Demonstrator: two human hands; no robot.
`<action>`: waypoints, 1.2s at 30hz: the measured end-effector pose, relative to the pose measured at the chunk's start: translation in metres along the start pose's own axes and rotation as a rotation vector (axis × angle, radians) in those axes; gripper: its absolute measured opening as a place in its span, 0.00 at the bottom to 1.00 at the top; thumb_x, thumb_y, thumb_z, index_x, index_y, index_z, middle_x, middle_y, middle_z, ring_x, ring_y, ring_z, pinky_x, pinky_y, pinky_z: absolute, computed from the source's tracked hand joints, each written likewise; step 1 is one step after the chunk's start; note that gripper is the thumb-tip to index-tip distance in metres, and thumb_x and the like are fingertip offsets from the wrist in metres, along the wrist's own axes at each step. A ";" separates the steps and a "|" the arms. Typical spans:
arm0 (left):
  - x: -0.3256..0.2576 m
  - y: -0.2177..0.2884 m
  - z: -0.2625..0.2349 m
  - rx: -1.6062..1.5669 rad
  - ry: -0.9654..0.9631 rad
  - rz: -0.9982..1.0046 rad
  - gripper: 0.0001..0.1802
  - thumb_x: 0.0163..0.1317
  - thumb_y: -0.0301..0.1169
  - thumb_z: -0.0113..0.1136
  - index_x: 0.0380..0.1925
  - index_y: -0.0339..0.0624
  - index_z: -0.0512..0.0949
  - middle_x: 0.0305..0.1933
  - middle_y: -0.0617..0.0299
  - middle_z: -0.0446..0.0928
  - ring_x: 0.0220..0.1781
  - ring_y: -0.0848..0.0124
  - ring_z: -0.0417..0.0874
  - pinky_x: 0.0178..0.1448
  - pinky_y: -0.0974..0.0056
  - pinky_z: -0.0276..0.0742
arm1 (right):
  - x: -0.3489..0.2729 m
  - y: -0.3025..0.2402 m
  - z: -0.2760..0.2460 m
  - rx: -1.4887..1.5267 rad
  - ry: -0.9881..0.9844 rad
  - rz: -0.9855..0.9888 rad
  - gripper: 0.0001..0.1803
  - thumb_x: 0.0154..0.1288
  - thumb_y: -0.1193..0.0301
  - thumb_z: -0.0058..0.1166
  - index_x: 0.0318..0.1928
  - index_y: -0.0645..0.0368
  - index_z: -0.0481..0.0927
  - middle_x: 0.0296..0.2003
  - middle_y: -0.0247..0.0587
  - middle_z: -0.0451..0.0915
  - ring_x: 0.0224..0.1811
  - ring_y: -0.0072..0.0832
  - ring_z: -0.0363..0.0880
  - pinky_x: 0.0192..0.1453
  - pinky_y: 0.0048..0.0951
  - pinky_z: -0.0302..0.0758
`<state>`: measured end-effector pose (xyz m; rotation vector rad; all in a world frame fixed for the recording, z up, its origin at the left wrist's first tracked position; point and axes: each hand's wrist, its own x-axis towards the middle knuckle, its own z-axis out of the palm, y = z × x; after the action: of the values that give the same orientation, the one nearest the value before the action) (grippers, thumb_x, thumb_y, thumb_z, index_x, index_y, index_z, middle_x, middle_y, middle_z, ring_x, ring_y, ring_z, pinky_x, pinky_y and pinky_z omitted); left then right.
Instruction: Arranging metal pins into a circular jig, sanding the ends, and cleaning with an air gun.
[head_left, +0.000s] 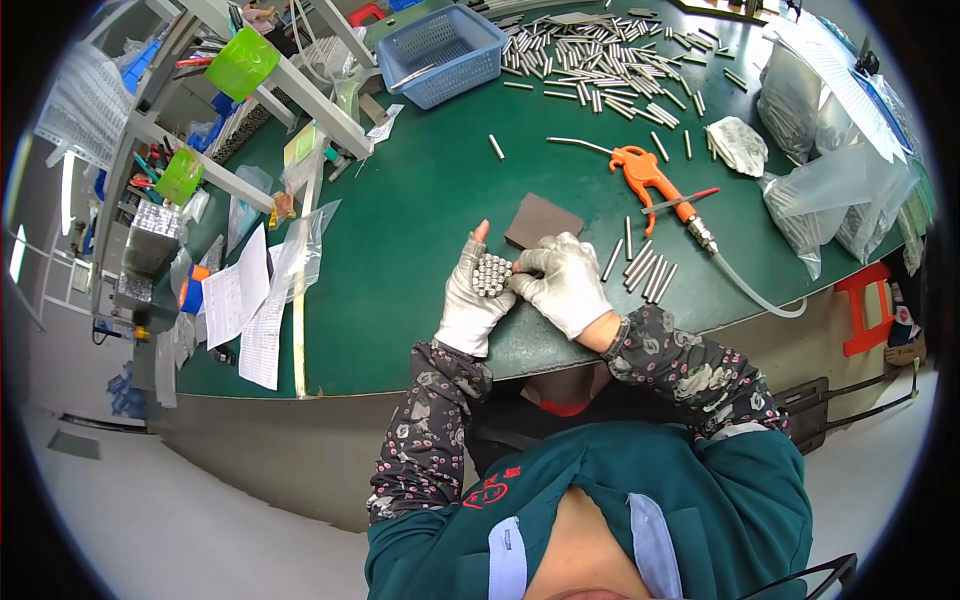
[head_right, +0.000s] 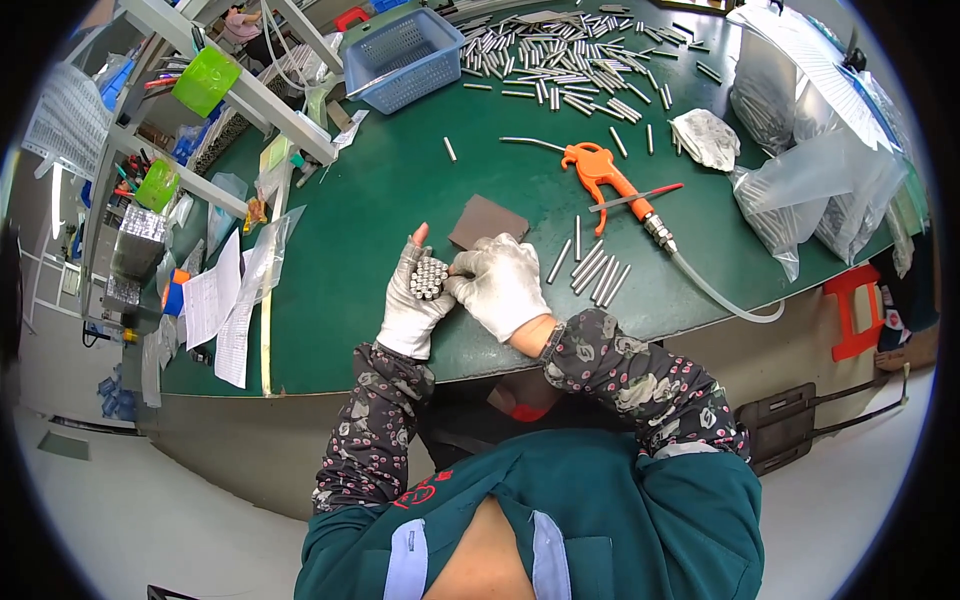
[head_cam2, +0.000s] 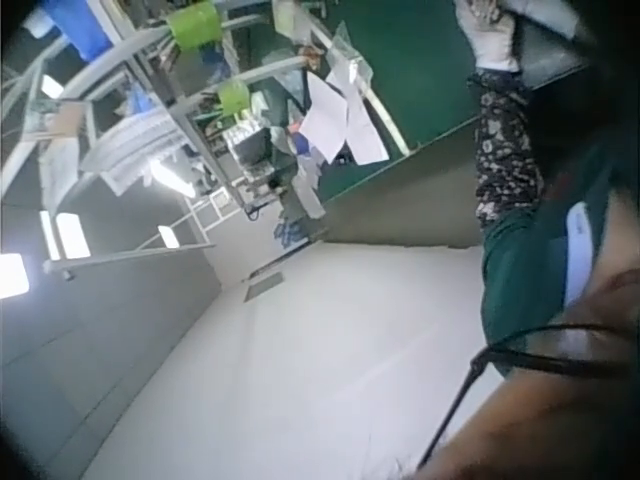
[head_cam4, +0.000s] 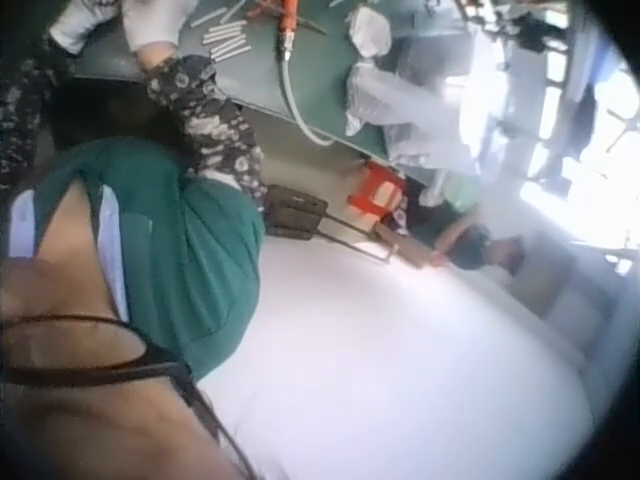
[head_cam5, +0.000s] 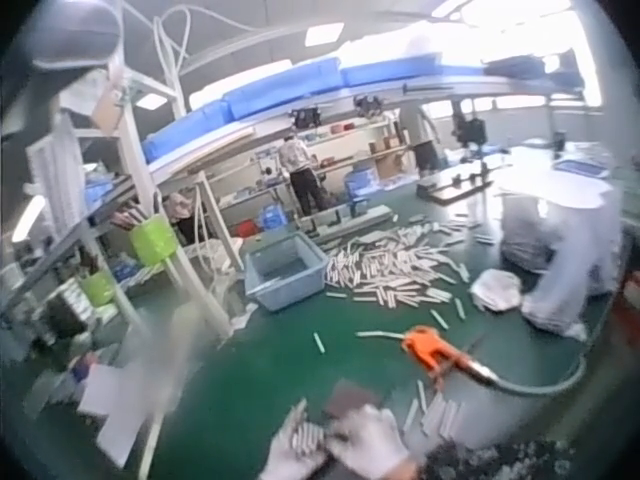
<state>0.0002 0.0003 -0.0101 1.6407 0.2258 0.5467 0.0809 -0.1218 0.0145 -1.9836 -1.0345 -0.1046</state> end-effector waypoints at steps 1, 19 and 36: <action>0.000 -0.001 0.000 -0.001 0.000 -0.001 0.46 0.37 0.16 0.64 0.61 0.44 0.58 0.51 0.68 0.69 0.39 0.80 0.73 0.50 0.74 0.69 | 0.000 0.000 0.000 0.001 0.002 0.001 0.08 0.42 0.64 0.59 0.24 0.53 0.81 0.23 0.35 0.76 0.34 0.36 0.71 0.38 0.36 0.65; 0.001 -0.001 -0.001 0.035 -0.039 0.015 0.43 0.38 0.20 0.70 0.58 0.41 0.62 0.31 0.70 0.70 0.31 0.83 0.71 0.42 0.76 0.70 | 0.002 0.003 0.002 -0.060 0.039 0.040 0.06 0.43 0.67 0.52 0.18 0.54 0.78 0.22 0.36 0.75 0.34 0.36 0.72 0.38 0.38 0.65; 0.004 -0.009 0.001 0.014 0.007 -0.043 0.27 0.44 0.17 0.59 0.49 0.39 0.68 0.25 0.71 0.68 0.26 0.83 0.69 0.36 0.77 0.69 | -0.020 0.060 -0.129 -0.212 -0.024 0.271 0.10 0.42 0.67 0.49 0.22 0.61 0.77 0.25 0.48 0.76 0.31 0.42 0.75 0.37 0.36 0.72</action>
<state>0.0063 0.0025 -0.0181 1.6437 0.2705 0.5193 0.1480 -0.2443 0.0458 -2.3045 -0.7857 -0.0446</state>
